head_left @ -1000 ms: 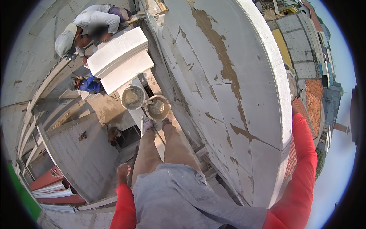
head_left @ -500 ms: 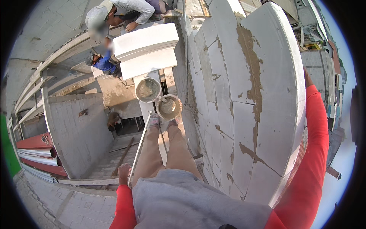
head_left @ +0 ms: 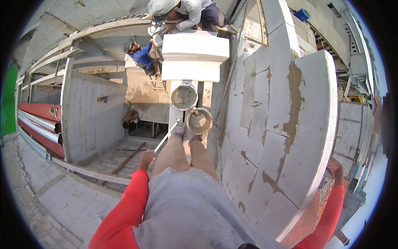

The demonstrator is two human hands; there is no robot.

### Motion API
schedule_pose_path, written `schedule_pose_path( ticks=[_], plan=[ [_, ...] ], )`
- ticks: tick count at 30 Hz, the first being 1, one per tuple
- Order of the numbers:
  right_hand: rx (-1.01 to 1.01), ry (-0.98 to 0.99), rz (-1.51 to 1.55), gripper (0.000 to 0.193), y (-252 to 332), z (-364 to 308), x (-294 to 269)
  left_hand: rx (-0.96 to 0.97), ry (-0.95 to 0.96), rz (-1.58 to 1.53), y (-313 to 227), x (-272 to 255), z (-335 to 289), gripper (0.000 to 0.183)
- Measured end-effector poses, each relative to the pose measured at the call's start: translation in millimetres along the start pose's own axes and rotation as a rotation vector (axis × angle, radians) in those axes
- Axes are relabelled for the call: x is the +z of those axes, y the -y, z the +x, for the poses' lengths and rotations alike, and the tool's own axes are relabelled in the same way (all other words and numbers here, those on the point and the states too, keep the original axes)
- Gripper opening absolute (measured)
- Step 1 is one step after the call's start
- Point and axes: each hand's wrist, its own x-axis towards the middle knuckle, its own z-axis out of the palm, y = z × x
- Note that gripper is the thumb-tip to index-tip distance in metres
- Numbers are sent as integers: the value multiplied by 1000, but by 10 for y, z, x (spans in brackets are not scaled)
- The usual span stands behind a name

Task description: The person applies mortar to the joints between white foam blocks on a curved wall using a trowel. They repeatedly scoop mortar from a bucket and spread it into the gaps between the blocks.

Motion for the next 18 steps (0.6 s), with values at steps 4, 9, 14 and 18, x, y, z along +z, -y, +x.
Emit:
schedule_pose_path(
  ticks=[4, 9, 14, 18],
  plan=[
    [221, -201, -13, 35, 624, -1344, -188, 204, 59, 349, 58, -190, 635, 11],
    [213, -525, 81, 26, 1636, -2611, -111, 143, -7, 243, -16, -359, 1411, 12],
    [-9, -784, 29, 41, 2567, -3190, 623, 185, -134, -766, -113, -248, 1974, 14],
    [-353, -505, -173, 47, 3044, -2859, 1580, 211, -194, -1015, -234, -47, 2178, 25]
  ],
)
